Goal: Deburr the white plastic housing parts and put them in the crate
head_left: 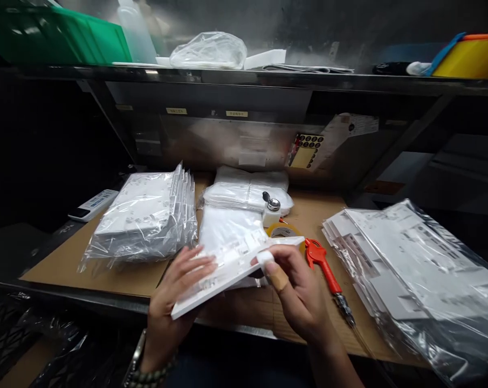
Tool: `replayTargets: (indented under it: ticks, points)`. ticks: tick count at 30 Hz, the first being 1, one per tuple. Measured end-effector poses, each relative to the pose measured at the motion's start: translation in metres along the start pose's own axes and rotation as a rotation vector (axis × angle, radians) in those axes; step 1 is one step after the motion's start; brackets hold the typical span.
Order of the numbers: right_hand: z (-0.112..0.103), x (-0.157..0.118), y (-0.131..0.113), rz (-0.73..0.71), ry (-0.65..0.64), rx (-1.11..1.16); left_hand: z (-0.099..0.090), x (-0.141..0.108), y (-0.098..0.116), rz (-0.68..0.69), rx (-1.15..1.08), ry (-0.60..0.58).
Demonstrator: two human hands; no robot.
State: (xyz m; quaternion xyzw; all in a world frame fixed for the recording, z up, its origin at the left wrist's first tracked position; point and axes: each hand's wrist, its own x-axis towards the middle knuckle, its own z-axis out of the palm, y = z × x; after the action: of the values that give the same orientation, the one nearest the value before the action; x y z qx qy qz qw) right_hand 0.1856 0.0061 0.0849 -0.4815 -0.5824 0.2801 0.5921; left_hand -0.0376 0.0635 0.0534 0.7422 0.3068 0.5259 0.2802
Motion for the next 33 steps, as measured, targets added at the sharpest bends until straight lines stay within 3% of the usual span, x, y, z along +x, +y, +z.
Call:
replayTargets:
  ticks: [1, 3, 6, 8, 12, 14, 17, 21, 24, 29, 33]
  points:
    - [0.001, -0.004, 0.002, -0.05, 0.089, 0.008, 0.004, 0.0, 0.003, -0.052, -0.073, 0.125]
    - [0.003, -0.012, 0.007, -0.172, 0.202, -0.011, 0.012, 0.003, 0.01, -0.315, -0.387, 0.301]
    - [0.004, -0.026, 0.017, -0.313, 0.129, -0.045, 0.02, 0.016, 0.02, -0.814, -0.952, 0.222]
    - [0.002, -0.034, 0.023, -0.317, 0.049, -0.051, 0.021, 0.029, 0.024, -1.063, -1.159, 0.154]
    - [-0.006, -0.048, 0.021, -0.075, 0.001, -0.045, 0.022, 0.051, 0.023, -1.334, -1.316, 0.164]
    - [-0.009, -0.051, 0.012, -0.002, 0.013, -0.066, 0.026, 0.055, 0.024, -1.367, -1.334, 0.185]
    - [-0.002, -0.05, -0.007, -0.102, 0.036, -0.175, 0.037, 0.056, 0.031, -1.322, -1.342, 0.25]
    - [0.026, -0.037, -0.026, -0.263, -0.019, -0.304, 0.05, 0.054, 0.044, -1.064, -1.293, 0.358]
    - [0.042, -0.029, -0.028, -0.338, -0.041, -0.386, 0.052, 0.051, 0.048, -0.941, -1.23, 0.357]
    - [0.035, -0.026, -0.023, -0.367, -0.104, -0.498, 0.045, 0.047, 0.046, -0.92, -1.166, 0.414]
    - [0.036, -0.027, -0.026, -0.37, -0.075, -0.452, 0.045, 0.046, 0.048, -0.879, -1.156, 0.415]
